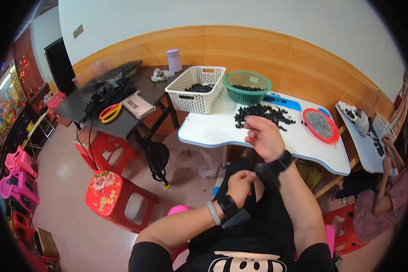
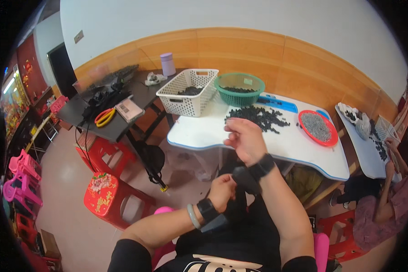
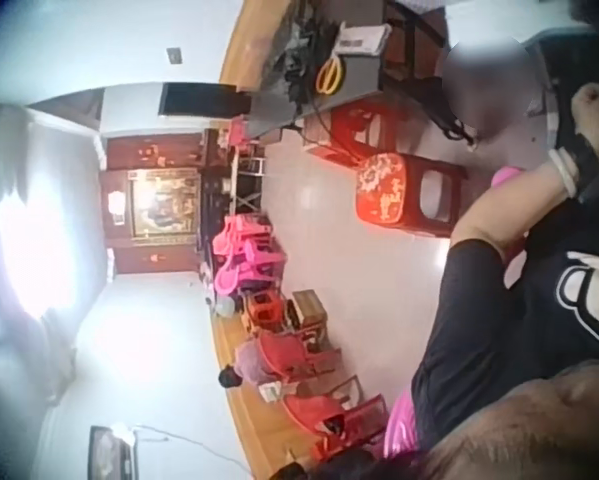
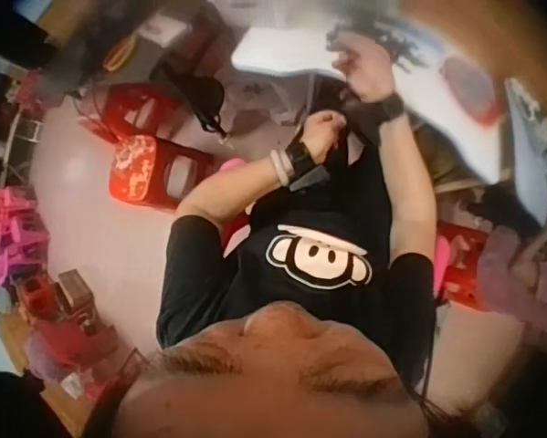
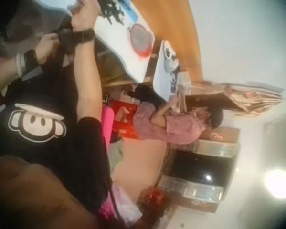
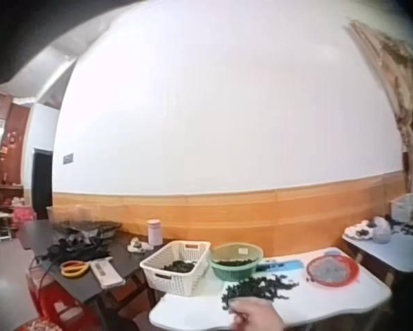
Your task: Assembling small black plastic components by inserting tiny metal pins.
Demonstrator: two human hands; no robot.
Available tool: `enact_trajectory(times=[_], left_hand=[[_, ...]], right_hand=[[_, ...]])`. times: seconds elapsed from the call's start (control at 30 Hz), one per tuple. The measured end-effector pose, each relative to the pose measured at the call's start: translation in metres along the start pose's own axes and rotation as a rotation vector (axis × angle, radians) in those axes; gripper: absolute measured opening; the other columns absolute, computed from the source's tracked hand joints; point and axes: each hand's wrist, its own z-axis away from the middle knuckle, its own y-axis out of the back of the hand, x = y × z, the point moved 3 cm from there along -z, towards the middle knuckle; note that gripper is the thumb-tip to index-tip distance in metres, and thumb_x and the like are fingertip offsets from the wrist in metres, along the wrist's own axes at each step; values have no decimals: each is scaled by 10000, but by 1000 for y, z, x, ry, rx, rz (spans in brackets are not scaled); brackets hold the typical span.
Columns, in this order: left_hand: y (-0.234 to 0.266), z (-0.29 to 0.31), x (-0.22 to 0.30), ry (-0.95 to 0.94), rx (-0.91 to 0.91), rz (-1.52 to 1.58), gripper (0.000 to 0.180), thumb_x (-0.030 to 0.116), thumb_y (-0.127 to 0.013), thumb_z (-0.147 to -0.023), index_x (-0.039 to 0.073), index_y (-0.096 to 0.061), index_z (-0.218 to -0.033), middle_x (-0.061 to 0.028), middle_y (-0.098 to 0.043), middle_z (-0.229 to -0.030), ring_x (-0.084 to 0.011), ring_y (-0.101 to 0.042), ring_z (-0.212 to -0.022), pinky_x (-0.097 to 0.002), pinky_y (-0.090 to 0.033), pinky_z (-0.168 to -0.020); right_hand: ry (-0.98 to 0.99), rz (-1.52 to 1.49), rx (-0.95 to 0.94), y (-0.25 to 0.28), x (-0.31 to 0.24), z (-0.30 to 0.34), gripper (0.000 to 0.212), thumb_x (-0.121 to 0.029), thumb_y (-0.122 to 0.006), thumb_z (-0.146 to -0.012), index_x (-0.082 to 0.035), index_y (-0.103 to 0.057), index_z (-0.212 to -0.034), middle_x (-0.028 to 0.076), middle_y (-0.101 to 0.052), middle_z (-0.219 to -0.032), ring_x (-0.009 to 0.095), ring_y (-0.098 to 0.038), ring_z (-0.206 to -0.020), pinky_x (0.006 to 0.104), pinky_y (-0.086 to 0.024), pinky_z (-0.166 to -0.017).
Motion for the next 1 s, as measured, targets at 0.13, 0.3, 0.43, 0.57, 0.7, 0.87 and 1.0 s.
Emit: enact_trajectory(times=[0.13, 0.3, 0.43, 0.57, 0.7, 0.87, 1.0], left_hand=[[-1, 0, -9, 31, 11, -64, 160, 187, -596, -916, 46, -641, -855, 29, -524, -620, -67, -439, -488, -227, -356, -441], [2, -8, -4, 56, -33, -50, 120, 140, -590, -916, 31, -638, -894, 24, -556, -696, -53, -452, -512, -213, -395, -467], [12, -15, 10, -25, 4, -69, 110, 131, -602, -909, 28, -640, -901, 29, -556, -690, -49, -456, -524, -207, -394, -475], [19, -23, 14, 11, 15, -25, 119, 141, -616, -906, 25, -641, -906, 27, -562, -697, -50, -459, -532, -213, -400, -497], [9, -22, 10, 20, -21, -59, 120, 136, -614, -908, 20, -643, -919, 25, -560, -693, -51, -464, -536, -213, -404, -503], [6, -26, -8, 36, -61, -139, 113, 132, -617, -907, 27, -648, -936, 25, -564, -707, -52, -475, -554, -206, -409, -510], [10, -23, -20, 79, -50, -178, 110, 129, -618, -906, 28, -648, -936, 25, -565, -710, -50, -479, -564, -204, -413, -513]], right_hand=[[20, 82, 30, -40, 10, -91, 96, -65, -661, -811, -29, -613, -886, 44, -603, -738, 103, -529, -559, 324, -552, -543], [171, 437, 2, -68, 25, -181, 230, -63, -676, -780, 73, -597, -948, 92, -619, -742, 153, -570, -500, 318, -534, -466], [306, 634, 51, -54, 37, -187, 164, -83, -658, -747, 45, -655, -850, 126, -636, -685, 194, -632, -541, 319, -511, -479], [423, 959, -4, -13, 8, -152, 168, -131, -628, -760, -6, -690, -854, 142, -687, -771, 234, -665, -701, 335, -517, -652], [458, 1443, -72, 90, -44, -116, 147, -189, -641, -722, -56, -682, -771, 151, -654, -749, 321, -635, -732, 397, -502, -673], [216, 1775, 51, 202, -72, -82, 145, -94, -656, -661, -47, -671, -798, 178, -644, -809, 345, -618, -801, 412, -489, -701], [173, 1703, 7, 221, -72, -74, 214, -105, -685, -648, -12, -661, -840, 173, -638, -817, 333, -614, -794, 398, -488, -704]])
